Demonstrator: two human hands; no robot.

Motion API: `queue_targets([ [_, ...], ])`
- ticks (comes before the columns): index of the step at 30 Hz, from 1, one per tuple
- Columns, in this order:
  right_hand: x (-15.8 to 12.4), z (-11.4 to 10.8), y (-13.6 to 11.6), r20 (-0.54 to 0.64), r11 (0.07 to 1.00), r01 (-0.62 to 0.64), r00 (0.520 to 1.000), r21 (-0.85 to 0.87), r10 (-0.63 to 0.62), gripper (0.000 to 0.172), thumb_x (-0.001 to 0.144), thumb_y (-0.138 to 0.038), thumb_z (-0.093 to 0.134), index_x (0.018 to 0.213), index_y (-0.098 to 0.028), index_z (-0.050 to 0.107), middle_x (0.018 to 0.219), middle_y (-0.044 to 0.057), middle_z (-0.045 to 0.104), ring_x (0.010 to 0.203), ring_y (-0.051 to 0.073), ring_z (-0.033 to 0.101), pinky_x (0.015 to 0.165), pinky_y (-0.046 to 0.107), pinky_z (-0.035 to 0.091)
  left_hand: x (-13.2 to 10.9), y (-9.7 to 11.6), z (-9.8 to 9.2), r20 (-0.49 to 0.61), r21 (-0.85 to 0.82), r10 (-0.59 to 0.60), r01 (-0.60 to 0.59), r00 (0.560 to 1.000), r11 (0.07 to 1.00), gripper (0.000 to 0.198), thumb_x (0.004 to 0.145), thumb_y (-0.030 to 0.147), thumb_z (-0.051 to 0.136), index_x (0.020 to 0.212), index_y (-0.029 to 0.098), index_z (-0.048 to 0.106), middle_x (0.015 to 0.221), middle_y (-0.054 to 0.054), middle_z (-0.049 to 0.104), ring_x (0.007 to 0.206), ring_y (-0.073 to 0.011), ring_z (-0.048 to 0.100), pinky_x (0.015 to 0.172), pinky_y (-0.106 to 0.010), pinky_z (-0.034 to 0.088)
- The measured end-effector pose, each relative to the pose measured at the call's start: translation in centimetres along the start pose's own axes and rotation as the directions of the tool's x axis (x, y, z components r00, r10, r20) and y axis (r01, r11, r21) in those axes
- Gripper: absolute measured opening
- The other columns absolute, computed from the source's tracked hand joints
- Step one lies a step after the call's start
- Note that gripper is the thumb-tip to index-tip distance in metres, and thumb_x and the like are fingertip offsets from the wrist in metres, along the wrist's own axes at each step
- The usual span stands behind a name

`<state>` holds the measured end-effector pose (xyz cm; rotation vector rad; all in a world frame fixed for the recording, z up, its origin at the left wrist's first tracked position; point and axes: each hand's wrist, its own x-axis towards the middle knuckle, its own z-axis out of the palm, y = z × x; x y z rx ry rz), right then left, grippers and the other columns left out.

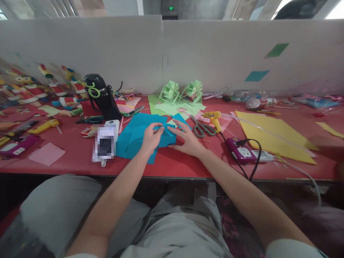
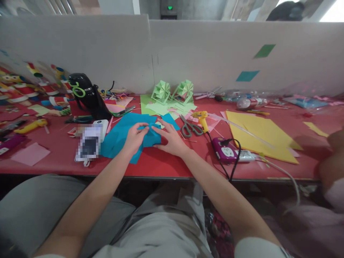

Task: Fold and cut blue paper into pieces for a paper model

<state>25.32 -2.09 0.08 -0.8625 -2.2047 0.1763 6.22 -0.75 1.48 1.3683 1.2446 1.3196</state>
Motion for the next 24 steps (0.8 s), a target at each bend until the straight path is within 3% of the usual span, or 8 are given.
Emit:
queue_targets([
  [4,0.1,-0.1,-0.1,0.010,0.998,0.013,1.000,-0.063,-0.012,0.057,0.083,-0.046,0.067,0.137,-0.033,0.053,0.148,0.008,0.045,0.137,0.031,0.041,0.111,0.055,0.036,0.0,0.2,-0.1,-0.007,-0.019,-0.026,0.026,1.000,0.999,0.023,0.080,0.029,0.066,0.102,0.022,0.064,0.066,0.002,0.055,0.057,-0.0120,0.048,0.054,-0.023,0.038],
  [8,0.0,-0.2,-0.3,0.093,0.992,0.018,0.996,-0.126,-0.007,0.081,0.074,-0.054,0.074,0.146,-0.033,0.042,0.157,0.010,0.032,0.145,0.037,0.027,0.114,0.061,0.028,0.1,0.2,-0.1,0.027,-0.108,-0.066,0.068,0.997,0.992,0.020,0.077,0.029,0.064,0.096,0.023,0.063,0.060,0.004,0.052,0.050,-0.0113,0.045,0.050,-0.023,0.036],
  [10,0.0,-0.1,-0.3,0.113,0.990,0.013,0.994,-0.137,0.002,0.081,0.077,-0.049,0.073,0.149,-0.033,0.037,0.158,0.009,0.029,0.146,0.037,0.025,0.114,0.061,0.028,0.1,0.5,0.0,0.061,-0.212,-0.113,0.124,0.992,0.969,0.016,0.075,0.027,0.060,0.088,0.020,0.064,0.065,0.001,0.058,0.055,-0.0129,0.052,0.054,-0.025,0.042],
  [13,0.1,0.0,0.0,0.063,0.991,-0.002,0.998,-0.133,0.010,0.074,0.080,-0.038,0.070,0.147,-0.031,0.039,0.156,0.010,0.034,0.145,0.035,0.028,0.114,0.060,0.029,0.1,1.2,-0.1,0.186,-0.378,-0.188,0.247,0.964,0.892,0.021,0.072,0.026,0.053,0.085,0.016,0.067,0.076,-0.005,0.068,0.067,-0.0176,0.062,0.062,-0.029,0.049],
  [17,0.3,-0.2,0.0,-0.020,0.997,-0.076,0.997,0.005,0.077,0.062,0.082,-0.033,0.066,0.141,-0.026,0.047,0.145,0.013,0.048,0.136,0.033,0.042,0.110,0.055,0.037,-0.1,1.4,-0.2,0.356,-0.424,-0.175,0.325,0.918,0.845,0.036,0.070,0.028,0.046,0.093,0.014,0.069,0.082,-0.009,0.071,0.076,-0.0220,0.066,0.068,-0.034,0.052],
  [19,0.3,-0.4,-0.2,-0.039,0.978,-0.156,0.986,0.138,0.162,0.052,0.086,-0.037,0.061,0.136,-0.023,0.052,0.133,0.013,0.058,0.123,0.030,0.055,0.103,0.048,0.044,-0.1,1.2,-0.2,0.363,-0.392,-0.135,0.282,0.922,0.876,0.033,0.067,0.026,0.048,0.091,0.015,0.069,0.078,-0.007,0.070,0.073,-0.0204,0.065,0.068,-0.033,0.051],
  [21,0.3,-0.5,-0.4,-0.049,0.936,-0.267,0.957,0.228,0.285,0.037,0.092,-0.043,0.053,0.118,-0.019,0.062,0.110,0.010,0.068,0.099,0.025,0.064,0.089,0.039,0.050,-0.1,0.9,-0.1,0.316,-0.281,-0.076,0.170,0.946,0.944,0.023,0.068,0.024,0.054,0.083,0.016,0.068,0.071,-0.004,0.066,0.067,-0.0173,0.061,0.067,-0.030,0.049],
  [24,0.3,-0.7,-0.5,-0.064,0.885,-0.402,0.902,0.236,0.427,0.046,0.094,-0.053,0.044,0.073,-0.017,0.062,0.068,0.004,0.061,0.065,0.017,0.057,0.065,0.031,0.046,-0.1,0.3,0.0,0.239,-0.032,0.087,-0.082,0.967,0.996,0.011,0.074,0.028,0.063,0.073,0.018,0.066,0.062,0.001,0.055,0.062,-0.0137,0.052,0.062,-0.027,0.042],
])
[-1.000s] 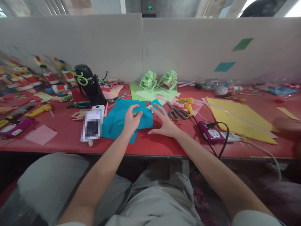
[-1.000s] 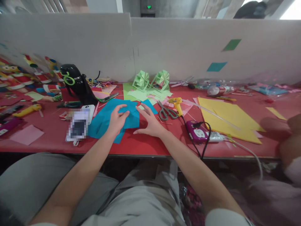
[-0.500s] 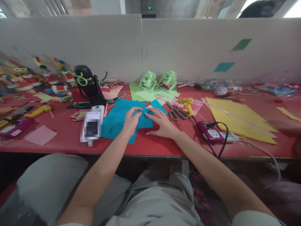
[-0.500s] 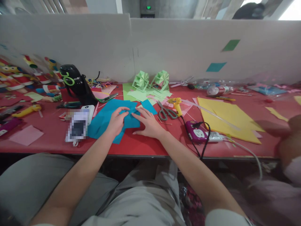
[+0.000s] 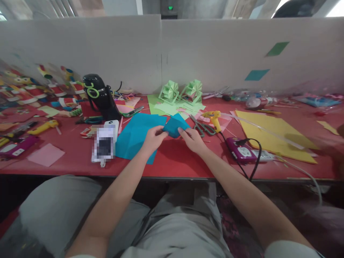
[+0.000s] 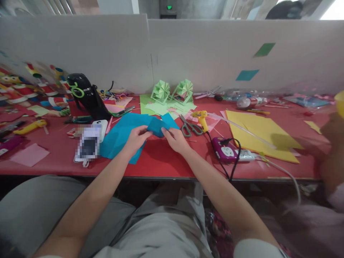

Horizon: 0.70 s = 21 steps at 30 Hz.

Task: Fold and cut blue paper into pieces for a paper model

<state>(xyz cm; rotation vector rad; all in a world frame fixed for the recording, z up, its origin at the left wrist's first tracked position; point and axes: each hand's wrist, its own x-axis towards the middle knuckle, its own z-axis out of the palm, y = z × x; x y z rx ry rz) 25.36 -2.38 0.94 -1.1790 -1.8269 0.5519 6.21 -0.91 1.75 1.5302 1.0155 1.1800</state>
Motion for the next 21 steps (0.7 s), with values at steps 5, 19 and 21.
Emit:
queue_targets([
  [5,0.3,0.2,-0.2,0.001,0.983,-0.026,1.000,0.180,0.026,0.042,0.085,-0.058,0.056,0.070,-0.018,0.058,0.068,0.003,0.060,0.064,0.017,0.056,0.063,0.032,0.046,0.1,-0.8,-0.1,-0.154,0.234,0.120,-0.082,0.981,0.969,0.015,0.074,0.033,0.071,0.079,0.019,0.067,0.095,-0.005,0.063,0.084,-0.0175,0.059,0.070,-0.028,0.044],
  [19,0.7,0.4,2.0,-0.174,0.983,0.009,0.984,0.186,0.023,0.039,0.079,-0.044,0.069,0.107,-0.019,0.059,0.075,0.001,0.057,0.070,0.017,0.057,0.067,0.032,0.048,-0.4,-0.3,0.2,-0.069,0.189,0.034,-0.021,0.997,0.982,0.029,0.076,0.027,0.072,0.100,0.018,0.058,0.086,-0.004,0.068,0.067,-0.0143,0.061,0.060,-0.025,0.044],
  [21,0.7,0.5,2.0,-0.180,0.985,-0.001,0.983,0.175,0.033,0.034,0.079,-0.043,0.069,0.102,-0.019,0.060,0.072,0.000,0.056,0.068,0.017,0.057,0.067,0.032,0.048,-0.4,-0.4,0.3,-0.091,0.171,0.048,-0.032,0.995,0.985,0.026,0.076,0.028,0.072,0.096,0.019,0.057,0.088,-0.005,0.067,0.073,-0.0154,0.062,0.061,-0.025,0.044],
])
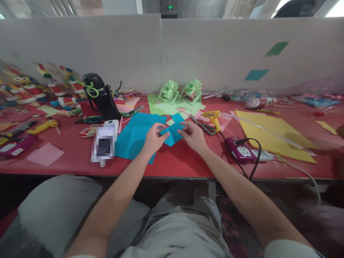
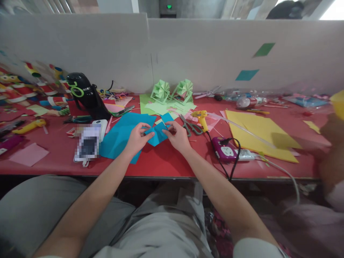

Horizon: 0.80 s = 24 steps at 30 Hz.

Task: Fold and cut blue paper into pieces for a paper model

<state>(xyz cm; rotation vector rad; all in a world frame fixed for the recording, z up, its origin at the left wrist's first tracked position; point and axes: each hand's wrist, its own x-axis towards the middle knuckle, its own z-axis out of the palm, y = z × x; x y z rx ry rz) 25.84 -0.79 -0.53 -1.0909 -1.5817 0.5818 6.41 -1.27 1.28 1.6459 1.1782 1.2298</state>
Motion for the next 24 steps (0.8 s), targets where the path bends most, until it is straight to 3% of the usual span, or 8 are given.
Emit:
queue_targets([
  [4,-0.11,-0.02,-0.17,-0.037,1.000,-0.007,0.999,-0.029,0.006,0.026,0.080,-0.043,0.068,0.087,-0.020,0.057,0.074,0.002,0.059,0.068,0.017,0.057,0.065,0.032,0.047,0.12,-0.17,0.04,0.015,0.002,0.058,-0.058,0.998,0.998,0.018,0.075,0.029,0.072,0.085,0.019,0.061,0.093,-0.006,0.068,0.094,-0.0202,0.064,0.067,-0.025,0.046],
  [8,-0.15,-0.09,-0.36,-0.018,0.999,-0.009,1.000,-0.044,0.008,0.027,0.081,-0.045,0.066,0.080,-0.021,0.053,0.071,0.002,0.059,0.066,0.017,0.057,0.062,0.032,0.047,0.12,0.03,-0.03,0.048,0.047,0.018,-0.020,0.999,0.999,0.017,0.072,0.029,0.075,0.082,0.018,0.068,0.090,-0.006,0.070,0.083,-0.0185,0.063,0.070,-0.029,0.046],
  [13,-0.24,-0.18,-0.84,0.003,0.996,-0.021,1.000,-0.090,0.021,0.024,0.084,-0.044,0.063,0.081,-0.022,0.053,0.068,0.001,0.058,0.062,0.017,0.055,0.060,0.031,0.045,0.03,0.33,-0.01,0.035,0.033,-0.052,0.051,0.998,0.998,0.022,0.070,0.026,0.076,0.089,0.018,0.071,0.098,-0.009,0.073,0.091,-0.0214,0.065,0.078,-0.033,0.047],
  [20,0.06,-0.42,-0.88,-0.023,0.935,0.242,0.966,-0.257,-0.257,0.020,0.086,-0.041,0.063,0.077,-0.023,0.062,0.095,0.008,0.059,0.096,0.025,0.058,0.085,0.041,0.051,0.21,-0.12,0.00,0.010,0.018,-0.061,0.061,0.998,0.998,0.020,0.072,0.022,0.074,0.091,0.017,0.071,0.103,-0.010,0.073,0.098,-0.0234,0.065,0.084,-0.034,0.047],
  [24,0.15,-0.37,-0.64,-0.027,0.945,0.229,0.970,-0.232,-0.242,0.022,0.083,-0.044,0.068,0.079,-0.022,0.064,0.093,0.008,0.057,0.095,0.024,0.058,0.085,0.041,0.052,0.30,-0.30,-0.17,0.007,0.064,0.026,-0.027,1.000,0.998,0.022,0.074,0.018,0.070,0.096,0.019,0.069,0.108,-0.008,0.071,0.103,-0.0229,0.064,0.082,-0.032,0.047],
])
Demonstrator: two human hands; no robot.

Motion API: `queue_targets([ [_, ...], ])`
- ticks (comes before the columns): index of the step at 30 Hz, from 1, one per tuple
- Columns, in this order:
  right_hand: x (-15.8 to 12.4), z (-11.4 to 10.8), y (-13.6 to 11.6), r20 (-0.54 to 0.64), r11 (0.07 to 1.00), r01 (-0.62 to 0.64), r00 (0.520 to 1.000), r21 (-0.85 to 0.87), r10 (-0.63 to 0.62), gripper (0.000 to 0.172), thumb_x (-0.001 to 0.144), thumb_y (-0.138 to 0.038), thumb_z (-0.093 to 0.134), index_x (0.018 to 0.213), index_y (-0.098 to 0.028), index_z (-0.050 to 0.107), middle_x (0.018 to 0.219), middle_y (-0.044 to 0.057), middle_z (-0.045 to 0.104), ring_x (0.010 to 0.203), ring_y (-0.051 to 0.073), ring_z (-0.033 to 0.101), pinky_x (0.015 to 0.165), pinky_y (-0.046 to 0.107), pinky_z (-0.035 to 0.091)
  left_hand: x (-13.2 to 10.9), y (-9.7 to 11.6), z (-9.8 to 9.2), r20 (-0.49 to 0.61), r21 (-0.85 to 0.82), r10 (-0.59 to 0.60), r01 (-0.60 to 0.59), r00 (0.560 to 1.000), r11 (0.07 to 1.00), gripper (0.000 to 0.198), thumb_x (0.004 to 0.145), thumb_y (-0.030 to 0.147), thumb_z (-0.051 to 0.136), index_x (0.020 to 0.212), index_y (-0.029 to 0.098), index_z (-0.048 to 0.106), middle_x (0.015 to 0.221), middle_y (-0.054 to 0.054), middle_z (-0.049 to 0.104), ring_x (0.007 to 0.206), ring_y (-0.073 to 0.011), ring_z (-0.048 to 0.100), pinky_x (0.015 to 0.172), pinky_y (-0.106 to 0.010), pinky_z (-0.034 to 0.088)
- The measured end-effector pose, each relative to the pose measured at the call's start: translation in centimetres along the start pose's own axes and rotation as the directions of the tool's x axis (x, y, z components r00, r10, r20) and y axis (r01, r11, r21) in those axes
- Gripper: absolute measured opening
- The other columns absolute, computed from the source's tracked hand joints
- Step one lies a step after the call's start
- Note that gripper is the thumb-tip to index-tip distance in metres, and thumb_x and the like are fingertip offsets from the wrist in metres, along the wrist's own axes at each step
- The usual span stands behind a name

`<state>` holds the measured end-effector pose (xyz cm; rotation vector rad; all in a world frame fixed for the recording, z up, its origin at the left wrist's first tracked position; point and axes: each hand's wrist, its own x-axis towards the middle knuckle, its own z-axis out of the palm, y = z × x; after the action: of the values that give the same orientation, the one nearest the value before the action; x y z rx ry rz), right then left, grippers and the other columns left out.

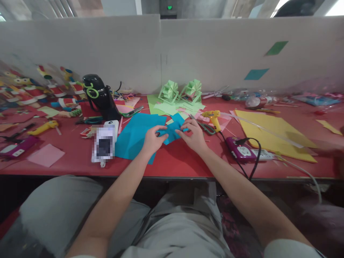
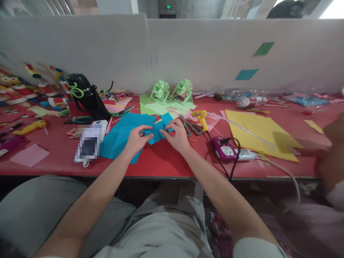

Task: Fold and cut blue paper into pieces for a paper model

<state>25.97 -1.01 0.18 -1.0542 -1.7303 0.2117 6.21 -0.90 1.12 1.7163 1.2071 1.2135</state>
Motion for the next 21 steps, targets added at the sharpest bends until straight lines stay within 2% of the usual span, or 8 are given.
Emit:
queue_targets([
  [4,-0.14,0.19,0.04,0.070,0.992,-0.074,0.995,0.104,0.067,0.028,0.079,-0.047,0.070,0.084,-0.020,0.064,0.108,0.011,0.060,0.102,0.025,0.059,0.083,0.039,0.052,0.03,-0.21,0.08,-0.056,-0.050,0.022,-0.025,0.998,0.998,0.038,0.072,0.017,0.071,0.109,0.020,0.061,0.110,-0.008,0.068,0.099,-0.0202,0.065,0.078,-0.030,0.048],
  [7,-0.30,0.27,-0.18,0.198,0.986,-0.126,0.975,0.113,0.102,0.029,0.080,-0.048,0.067,0.078,-0.019,0.063,0.094,0.008,0.063,0.088,0.022,0.062,0.079,0.037,0.051,0.05,-0.24,0.18,-0.149,-0.105,-0.018,0.002,0.989,0.994,0.051,0.069,0.016,0.074,0.115,0.020,0.053,0.098,-0.005,0.067,0.089,-0.0180,0.066,0.075,-0.028,0.049],
  [10,-0.38,0.18,-0.60,0.325,0.978,-0.159,0.939,0.133,0.109,0.024,0.080,-0.043,0.067,0.085,-0.019,0.065,0.088,0.006,0.066,0.082,0.021,0.063,0.078,0.035,0.050,0.05,-0.11,0.08,-0.192,-0.081,-0.008,-0.008,0.981,0.997,0.043,0.072,0.018,0.073,0.110,0.019,0.053,0.094,-0.005,0.067,0.085,-0.0180,0.066,0.071,-0.028,0.049],
  [14,-0.19,0.02,-0.89,0.493,0.945,-0.223,0.867,0.239,0.080,0.018,0.084,-0.032,0.055,0.090,-0.020,0.067,0.088,0.003,0.068,0.080,0.020,0.063,0.077,0.034,0.051,0.13,-0.07,-0.17,-0.236,0.017,0.038,-0.035,0.971,0.999,0.036,0.076,0.025,0.072,0.107,0.018,0.055,0.101,-0.007,0.066,0.090,-0.0202,0.064,0.077,-0.031,0.050],
  [16,-0.09,0.04,-0.73,0.484,0.945,-0.220,0.872,0.240,0.080,0.020,0.086,-0.029,0.050,0.086,-0.021,0.068,0.084,0.002,0.067,0.079,0.019,0.062,0.078,0.034,0.051,0.20,-0.23,-0.22,-0.227,0.026,0.031,-0.026,0.973,0.999,0.036,0.076,0.027,0.071,0.107,0.018,0.055,0.098,-0.006,0.066,0.087,-0.0200,0.063,0.077,-0.032,0.050],
  [18,-0.06,0.12,-0.42,0.424,0.967,-0.147,0.904,0.210,0.045,0.019,0.085,-0.026,0.050,0.081,-0.021,0.068,0.086,0.003,0.065,0.089,0.021,0.062,0.083,0.035,0.051,0.26,-0.44,-0.22,-0.176,0.024,0.028,-0.024,0.984,0.999,0.032,0.077,0.029,0.070,0.104,0.018,0.056,0.090,-0.004,0.066,0.080,-0.0191,0.062,0.073,-0.031,0.049],
  [21,-0.14,0.22,0.05,0.329,0.981,-0.067,0.944,0.185,0.002,0.012,0.081,-0.023,0.056,0.083,-0.021,0.068,0.111,0.008,0.062,0.104,0.023,0.059,0.084,0.035,0.052,0.22,-0.63,-0.20,-0.108,0.079,0.042,-0.033,0.993,0.996,0.028,0.076,0.029,0.070,0.099,0.018,0.058,0.085,-0.003,0.065,0.076,-0.0179,0.060,0.069,-0.028,0.046],
])
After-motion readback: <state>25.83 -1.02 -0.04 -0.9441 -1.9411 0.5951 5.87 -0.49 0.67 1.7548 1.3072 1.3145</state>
